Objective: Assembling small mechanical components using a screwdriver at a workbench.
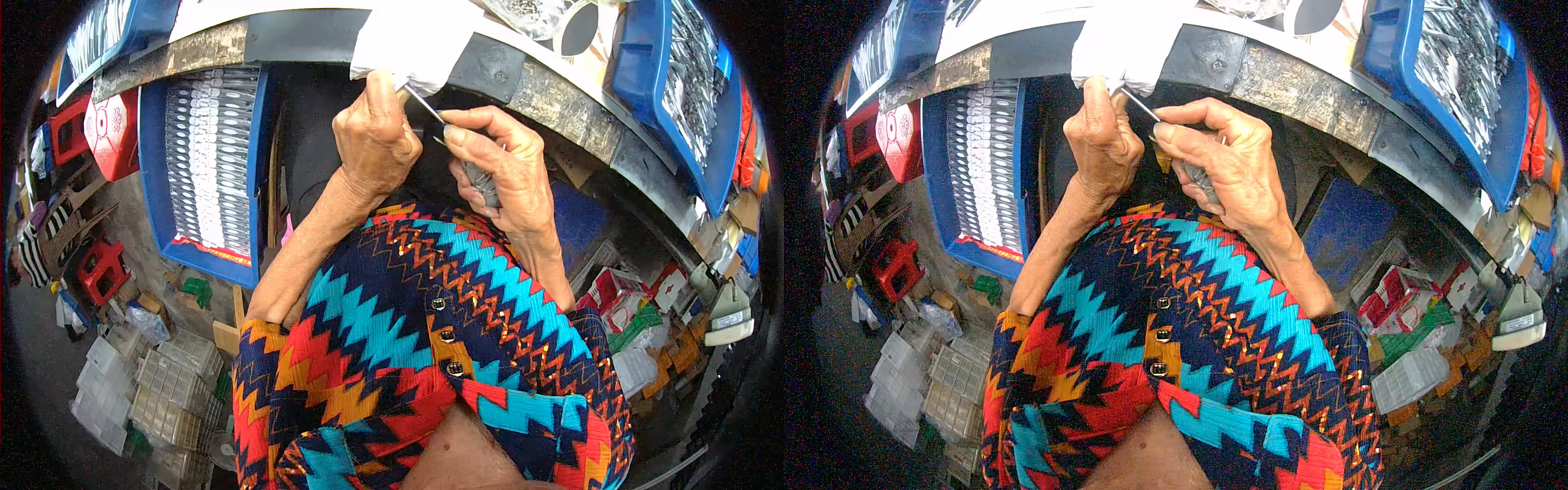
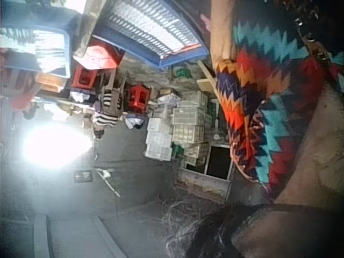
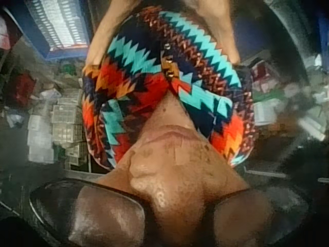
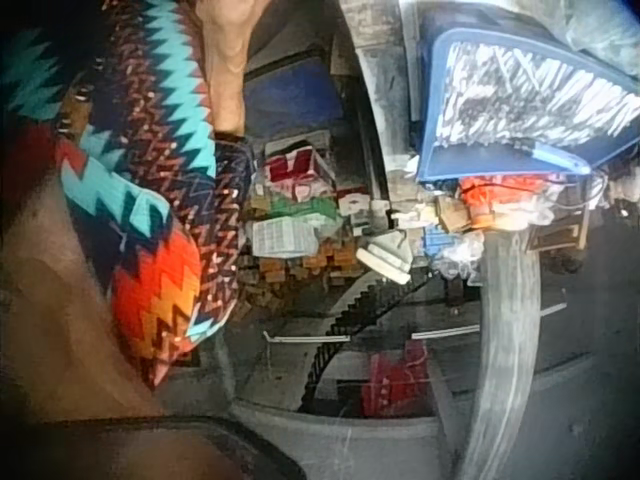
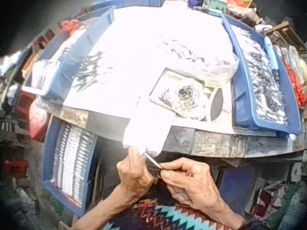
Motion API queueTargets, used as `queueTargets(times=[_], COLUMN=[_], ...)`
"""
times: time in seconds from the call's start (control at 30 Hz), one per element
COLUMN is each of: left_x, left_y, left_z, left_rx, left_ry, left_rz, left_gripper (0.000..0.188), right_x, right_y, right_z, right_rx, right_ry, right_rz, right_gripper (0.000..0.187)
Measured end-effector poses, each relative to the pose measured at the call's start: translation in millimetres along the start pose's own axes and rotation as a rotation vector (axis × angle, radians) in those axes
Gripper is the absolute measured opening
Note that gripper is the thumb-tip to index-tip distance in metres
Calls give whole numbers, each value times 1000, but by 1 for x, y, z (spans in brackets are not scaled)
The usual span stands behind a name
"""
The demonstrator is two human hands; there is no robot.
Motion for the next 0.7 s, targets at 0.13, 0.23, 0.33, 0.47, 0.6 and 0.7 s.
queueTargets(times=[0.13,0.23,0.33,0.47,0.6,0.7], left_x=[0,0,0,-1,0,2], left_y=[1,0,0,1,4,2], left_z=[0,0,0,1,2,0], left_rx=[17,25,40,51,56,37], left_ry=[5,11,25,24,46,62], left_rz=[-2,-10,-18,-27,-54,-60], left_gripper=[14,14,13,12,12,24], right_x=[2,1,3,7,12,13], right_y=[-4,-4,-6,-7,-12,-13], right_z=[-7,-9,-13,-19,-30,-31], right_rx=[239,404,559,748,893,917], right_ry=[117,156,191,230,263,263], right_rz=[52,77,182,276,405,445], right_gripper=[21,21,19,19,20,21])
Point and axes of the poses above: each hand's wrist, its own x-axis towards the middle knuckle, its own y-axis out of the palm, z = x × y, the point moved 3 cm from there along x, towards the middle knuckle, and after that the axes turned 13 degrees about z, right-handed, at the moved point
